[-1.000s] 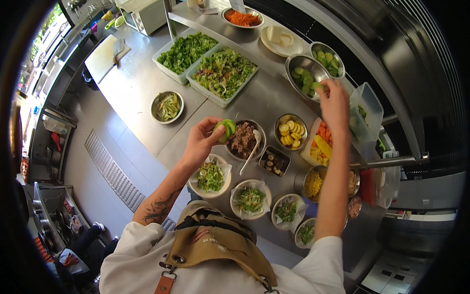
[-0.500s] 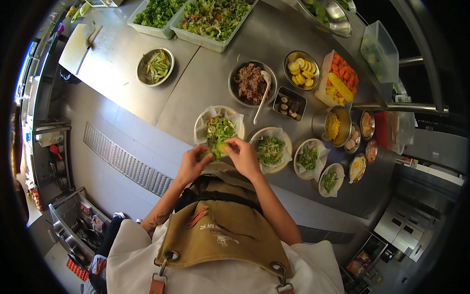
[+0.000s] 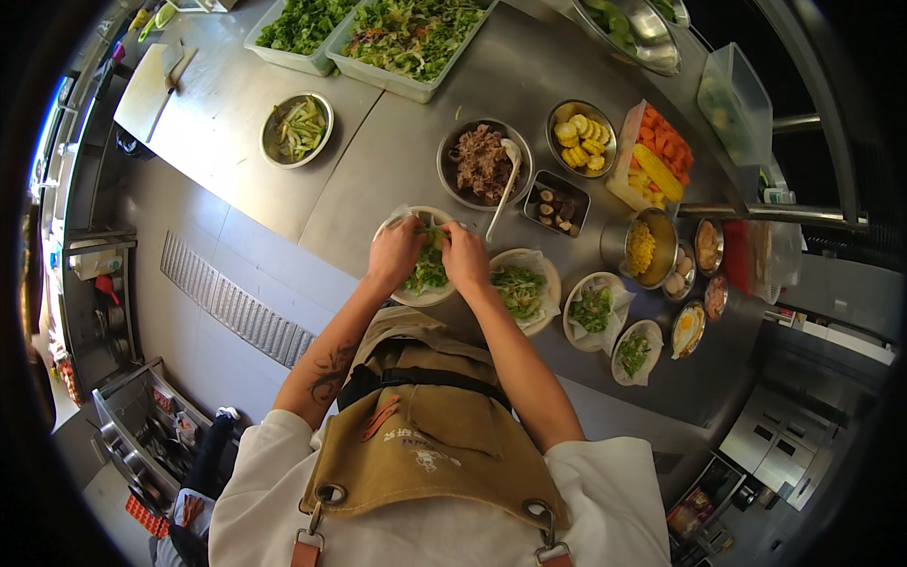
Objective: The person assembles multiple salad bowls on a stainless steel counter. They add lettuce, sliced cucumbers, sliced bananas, and corn kernels to each bowl, arranging the ingredients by hand.
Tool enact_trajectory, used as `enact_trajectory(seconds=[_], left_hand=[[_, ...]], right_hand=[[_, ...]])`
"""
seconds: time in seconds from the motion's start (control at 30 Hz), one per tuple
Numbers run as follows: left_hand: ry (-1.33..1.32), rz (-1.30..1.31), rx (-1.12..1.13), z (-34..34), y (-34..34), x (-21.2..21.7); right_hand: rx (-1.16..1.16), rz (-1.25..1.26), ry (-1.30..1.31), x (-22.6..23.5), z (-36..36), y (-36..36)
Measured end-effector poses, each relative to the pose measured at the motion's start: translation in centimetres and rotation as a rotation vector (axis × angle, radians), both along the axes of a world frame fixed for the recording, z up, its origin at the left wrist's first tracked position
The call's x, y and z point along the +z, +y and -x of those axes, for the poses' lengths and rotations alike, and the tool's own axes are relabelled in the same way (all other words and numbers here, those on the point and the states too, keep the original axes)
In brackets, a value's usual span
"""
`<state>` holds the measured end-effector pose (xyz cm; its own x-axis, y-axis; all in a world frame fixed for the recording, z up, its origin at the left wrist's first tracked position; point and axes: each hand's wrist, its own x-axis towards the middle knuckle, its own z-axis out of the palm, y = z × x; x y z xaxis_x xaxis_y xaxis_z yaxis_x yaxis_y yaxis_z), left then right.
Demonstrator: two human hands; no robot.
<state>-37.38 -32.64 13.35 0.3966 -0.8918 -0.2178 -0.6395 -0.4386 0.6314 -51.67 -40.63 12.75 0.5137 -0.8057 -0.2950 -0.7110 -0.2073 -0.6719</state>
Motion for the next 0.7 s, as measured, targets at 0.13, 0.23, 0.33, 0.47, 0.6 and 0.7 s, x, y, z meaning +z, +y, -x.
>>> enact_trajectory(seconds=[0.13, 0.23, 0.33, 0.47, 0.6, 0.7], left_hand=[[-0.099, 0.075, 0.016, 0.3, -0.1, -1.0], [-0.148, 0.09, 0.033, 0.2, -0.3, -1.5], [-0.186, 0.141, 0.029, 0.1, -0.3, -1.7], [-0.282, 0.249, 0.017, -0.3, 0.4, -1.9], [-0.219, 0.173, 0.044, -0.9, 0.9, -0.9], [-0.296, 0.24, 0.036, -1.9, 0.8, -0.8]], right_hand=[[0.019, 0.098, -0.026, -0.3, -0.2, 0.0], [0.082, 0.136, 0.053, -0.5, -0.3, 0.0], [0.125, 0.204, 0.09, -0.8, -0.4, 0.1], [0.114, 0.373, 0.051, -0.1, -1.1, 0.3], [0.175, 0.39, 0.064, 0.5, -1.4, -0.2], [0.314, 0.57, -0.022, -0.2, -1.9, -0.8]])
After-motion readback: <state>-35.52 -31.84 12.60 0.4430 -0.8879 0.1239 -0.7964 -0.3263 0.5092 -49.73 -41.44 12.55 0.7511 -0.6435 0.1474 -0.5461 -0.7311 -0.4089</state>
